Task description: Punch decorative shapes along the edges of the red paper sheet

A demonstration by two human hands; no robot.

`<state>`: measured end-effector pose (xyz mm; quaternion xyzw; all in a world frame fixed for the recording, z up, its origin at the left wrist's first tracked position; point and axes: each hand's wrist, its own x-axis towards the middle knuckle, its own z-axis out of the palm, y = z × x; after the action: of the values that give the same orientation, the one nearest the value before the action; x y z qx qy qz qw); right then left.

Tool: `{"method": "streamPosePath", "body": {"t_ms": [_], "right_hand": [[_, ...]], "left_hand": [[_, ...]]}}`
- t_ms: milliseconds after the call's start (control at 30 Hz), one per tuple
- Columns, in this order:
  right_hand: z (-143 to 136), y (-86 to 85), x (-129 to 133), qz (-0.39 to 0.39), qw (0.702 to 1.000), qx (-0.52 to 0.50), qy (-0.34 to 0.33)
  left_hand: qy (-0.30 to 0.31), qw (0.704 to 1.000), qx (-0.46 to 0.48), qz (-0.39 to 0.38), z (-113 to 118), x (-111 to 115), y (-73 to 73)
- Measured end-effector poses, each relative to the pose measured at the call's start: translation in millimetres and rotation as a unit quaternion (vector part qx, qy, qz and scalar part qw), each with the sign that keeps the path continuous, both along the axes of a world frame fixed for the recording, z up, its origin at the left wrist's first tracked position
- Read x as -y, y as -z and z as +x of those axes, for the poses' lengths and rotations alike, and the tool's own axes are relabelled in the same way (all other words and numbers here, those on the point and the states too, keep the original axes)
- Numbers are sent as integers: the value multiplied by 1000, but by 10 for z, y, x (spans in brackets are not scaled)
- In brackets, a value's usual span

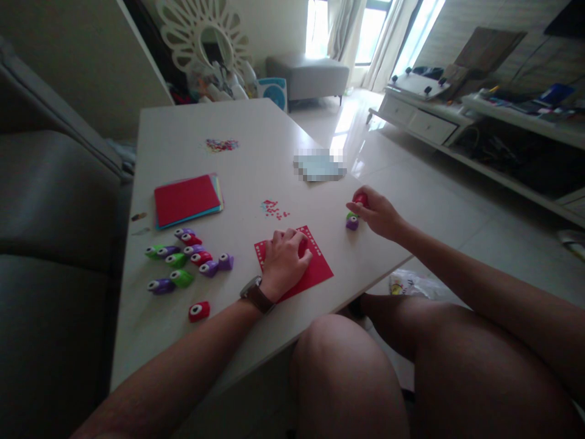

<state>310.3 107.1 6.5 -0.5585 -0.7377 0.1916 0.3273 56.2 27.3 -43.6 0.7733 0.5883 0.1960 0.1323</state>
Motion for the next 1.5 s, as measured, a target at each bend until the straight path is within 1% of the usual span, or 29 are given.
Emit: {"method": "streamPosePath", "body": {"t_ms": [167, 333, 600, 1000, 1233, 1500], "right_hand": [[12, -20, 7, 12, 1000, 13, 11], [31, -36, 15, 6, 999, 29, 15], [22, -7, 12, 15, 999, 16, 28], [76, -6, -4, 5, 1000, -4, 19], [71, 41, -17, 4, 1000, -9, 13], [93, 23, -28, -2, 999, -11, 33]], "left_hand": [[-1, 1000, 0, -1, 1, 0, -4], [-1, 1000, -1, -1, -1, -2, 2], [2, 1000, 2, -2, -7, -3, 5], [2, 1000, 0, 0, -8, -2, 8], [-1, 1000, 1, 1, -4, -3, 3], [0, 1000, 3, 3, -5, -1, 12]]}}
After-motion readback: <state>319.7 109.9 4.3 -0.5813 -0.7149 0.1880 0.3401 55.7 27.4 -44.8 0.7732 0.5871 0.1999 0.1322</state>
